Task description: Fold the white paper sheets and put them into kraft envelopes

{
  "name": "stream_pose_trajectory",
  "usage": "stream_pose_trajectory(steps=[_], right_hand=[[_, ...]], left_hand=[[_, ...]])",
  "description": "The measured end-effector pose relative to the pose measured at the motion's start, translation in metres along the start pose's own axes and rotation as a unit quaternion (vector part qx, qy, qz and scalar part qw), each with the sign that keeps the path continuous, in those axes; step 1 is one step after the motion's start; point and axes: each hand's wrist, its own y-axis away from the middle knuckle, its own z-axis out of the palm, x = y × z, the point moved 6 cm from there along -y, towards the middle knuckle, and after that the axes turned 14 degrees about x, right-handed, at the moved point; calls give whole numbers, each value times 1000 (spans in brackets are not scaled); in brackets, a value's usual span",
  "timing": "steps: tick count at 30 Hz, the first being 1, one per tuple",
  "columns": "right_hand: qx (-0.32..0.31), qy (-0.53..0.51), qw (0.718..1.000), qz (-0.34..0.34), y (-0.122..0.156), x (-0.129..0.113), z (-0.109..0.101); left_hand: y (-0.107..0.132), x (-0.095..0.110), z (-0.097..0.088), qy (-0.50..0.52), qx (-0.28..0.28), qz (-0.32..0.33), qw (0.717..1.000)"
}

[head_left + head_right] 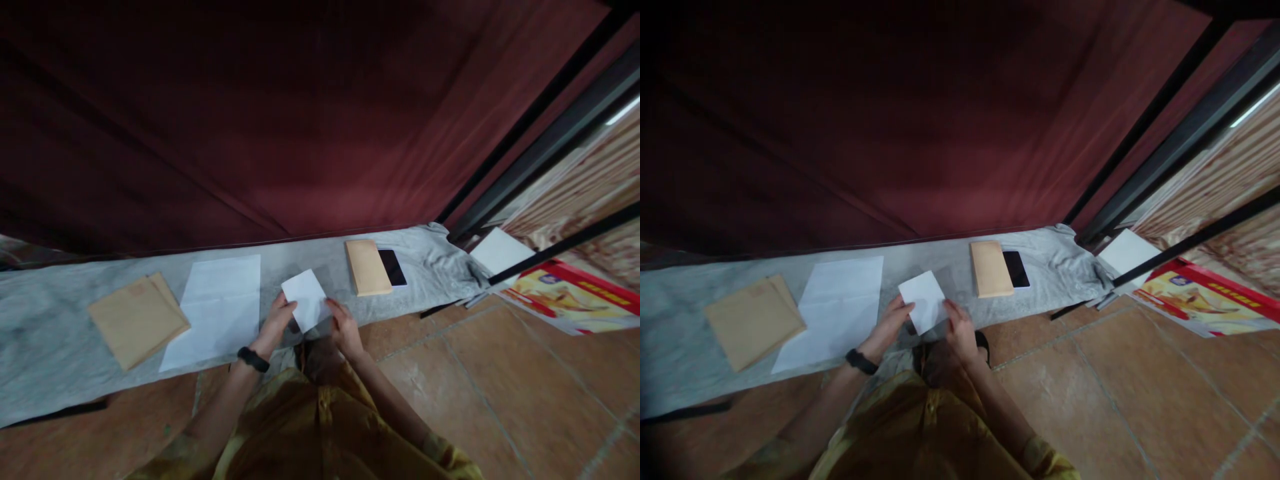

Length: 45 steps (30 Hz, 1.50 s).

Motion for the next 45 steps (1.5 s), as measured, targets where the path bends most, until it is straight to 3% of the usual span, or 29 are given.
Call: stream_pose_trajectory(steps=[3,5,8,11,14,17,21,25,28,32,35,38,41,43,45], right_hand=[[105,-114,973,168,-11,16,-16],[108,-211,933,272,-14,23,-13],[73,-303,879,360,-14,21,-3],[106,-327,853,392,-11,20,-4],[150,-337,839,399,-12,24,-8],[188,-331,834,399,-20,31,-7],[216,-312,837,394,-30,40,6],[215,-251,876,352,-36,46,9],[202,-192,912,302,-35,47,0],[143,-21,980,135,-30,30,-8],[62,42,997,9,-23,11,7],[-28,116,990,-81,-15,-2,32],[-74,215,966,-121,-8,-4,51],[-77,266,952,-131,-5,-2,57],[-74,293,943,-141,-3,-1,59]], left_hand=[[3,18,0,-40,-90,11,995],[8,22,4,-79,-151,-2,985],[14,23,11,-130,-205,-8,970],[15,22,7,-126,-179,4,976],[13,17,-10,-114,-121,-9,986],[11,7,-24,-97,-96,-44,990],[-1,-4,-21,-64,-88,-46,993],[-28,-7,-15,-99,-10,19,995],[-45,-6,-7,-139,-6,57,989],[-54,-7,-3,-164,-14,69,984],[-54,-9,-4,-177,-6,77,981],[-51,-10,-7,-213,10,110,971],[-39,-5,-11,-313,45,214,924],[-24,-3,-11,-371,63,304,875],[-4,-6,-7,-419,38,392,818]])
